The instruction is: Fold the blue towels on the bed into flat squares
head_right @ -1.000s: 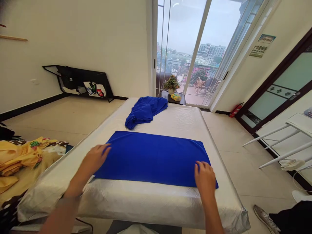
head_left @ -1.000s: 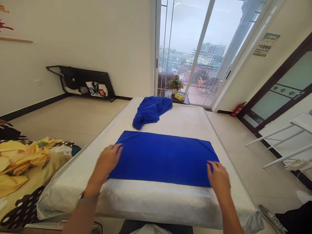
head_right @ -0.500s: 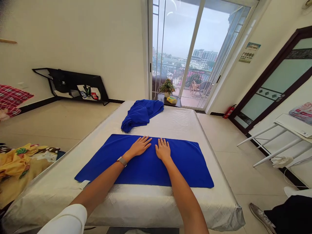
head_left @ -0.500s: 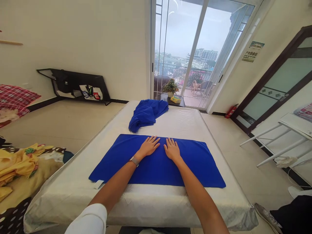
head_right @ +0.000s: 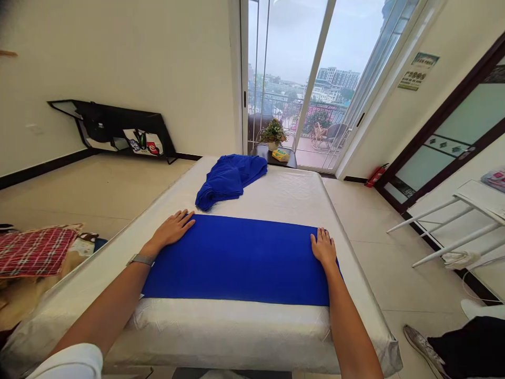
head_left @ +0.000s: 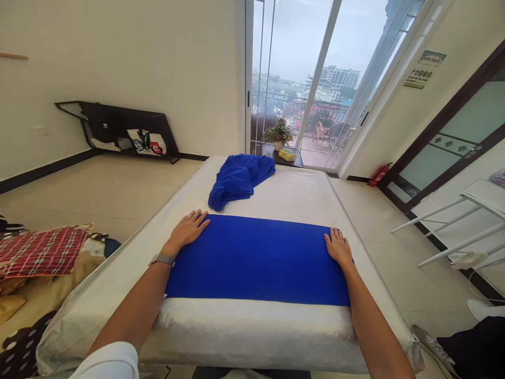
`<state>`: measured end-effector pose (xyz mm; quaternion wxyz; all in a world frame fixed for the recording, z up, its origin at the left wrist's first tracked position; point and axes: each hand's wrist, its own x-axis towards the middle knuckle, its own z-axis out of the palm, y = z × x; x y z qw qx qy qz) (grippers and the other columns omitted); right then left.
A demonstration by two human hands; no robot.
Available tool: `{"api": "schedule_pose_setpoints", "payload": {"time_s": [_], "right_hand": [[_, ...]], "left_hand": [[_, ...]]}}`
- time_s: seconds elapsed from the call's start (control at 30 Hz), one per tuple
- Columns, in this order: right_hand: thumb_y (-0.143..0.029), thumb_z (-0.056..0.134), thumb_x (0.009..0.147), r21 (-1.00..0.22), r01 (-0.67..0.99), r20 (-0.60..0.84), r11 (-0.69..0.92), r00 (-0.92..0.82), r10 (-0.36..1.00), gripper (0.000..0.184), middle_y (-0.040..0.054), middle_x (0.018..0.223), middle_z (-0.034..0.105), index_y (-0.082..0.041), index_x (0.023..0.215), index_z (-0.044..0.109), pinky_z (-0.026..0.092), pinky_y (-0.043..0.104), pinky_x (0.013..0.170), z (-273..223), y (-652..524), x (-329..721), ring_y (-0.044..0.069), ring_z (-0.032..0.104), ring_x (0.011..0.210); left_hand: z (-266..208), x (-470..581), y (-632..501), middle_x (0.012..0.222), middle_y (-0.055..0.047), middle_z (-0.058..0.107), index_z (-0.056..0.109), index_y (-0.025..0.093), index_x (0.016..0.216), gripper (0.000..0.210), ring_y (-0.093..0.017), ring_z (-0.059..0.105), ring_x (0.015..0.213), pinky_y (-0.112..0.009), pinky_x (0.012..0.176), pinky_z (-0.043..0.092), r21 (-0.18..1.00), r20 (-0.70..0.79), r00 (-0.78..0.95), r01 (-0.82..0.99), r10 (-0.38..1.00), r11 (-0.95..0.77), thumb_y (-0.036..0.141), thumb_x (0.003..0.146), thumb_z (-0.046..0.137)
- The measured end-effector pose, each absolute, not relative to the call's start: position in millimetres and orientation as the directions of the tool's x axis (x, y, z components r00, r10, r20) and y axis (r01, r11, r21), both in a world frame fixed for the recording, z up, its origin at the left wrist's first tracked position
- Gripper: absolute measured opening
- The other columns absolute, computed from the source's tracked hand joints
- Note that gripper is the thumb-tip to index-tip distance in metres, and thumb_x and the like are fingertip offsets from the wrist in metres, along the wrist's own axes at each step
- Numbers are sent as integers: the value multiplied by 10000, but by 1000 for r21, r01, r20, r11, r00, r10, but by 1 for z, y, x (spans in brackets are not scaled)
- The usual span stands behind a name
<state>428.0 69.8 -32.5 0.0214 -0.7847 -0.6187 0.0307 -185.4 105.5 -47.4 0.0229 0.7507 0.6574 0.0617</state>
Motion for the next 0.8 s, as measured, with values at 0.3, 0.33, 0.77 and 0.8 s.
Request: {"api": "schedule_pose_setpoints", "payload": {"time_s": [0.3,0.33,0.77,0.8], "right_hand": [[-455,132,1011,6,932,-98,-363,362,927,684,97,1646,202,-83,1578,223,149,490,1216,-11,71,420,268,174,1513],[-424,143,1010,28,923,-77,-385,386,919,679,129,1632,240,-46,1562,256,150,490,1214,-7,71,414,282,197,1505],[-553,122,1024,-207,943,-35,259,-272,962,720,72,1651,171,-109,1587,196,60,399,1236,-18,74,198,194,108,1528],[-557,123,1024,-207,947,-39,247,-260,965,720,69,1653,165,-114,1589,186,54,400,1236,-20,76,204,191,103,1529]], "left_hand": [[-39,-176,101,1631,-145,261,272,218,1566,637,-319,211,1508,-529,1197,196,73,46,111,991,993,-114,538,1022,184],[-39,-176,101,1630,-146,263,271,216,1566,637,-320,213,1507,-531,1196,198,73,45,112,991,993,-115,538,1022,188],[-42,-177,103,1629,-131,276,280,222,1563,628,-313,215,1507,-532,1192,209,92,70,125,987,990,-131,530,1021,205],[-42,-177,103,1629,-130,276,280,225,1563,627,-312,218,1506,-531,1192,209,94,69,117,988,991,-123,531,1021,206]]}}
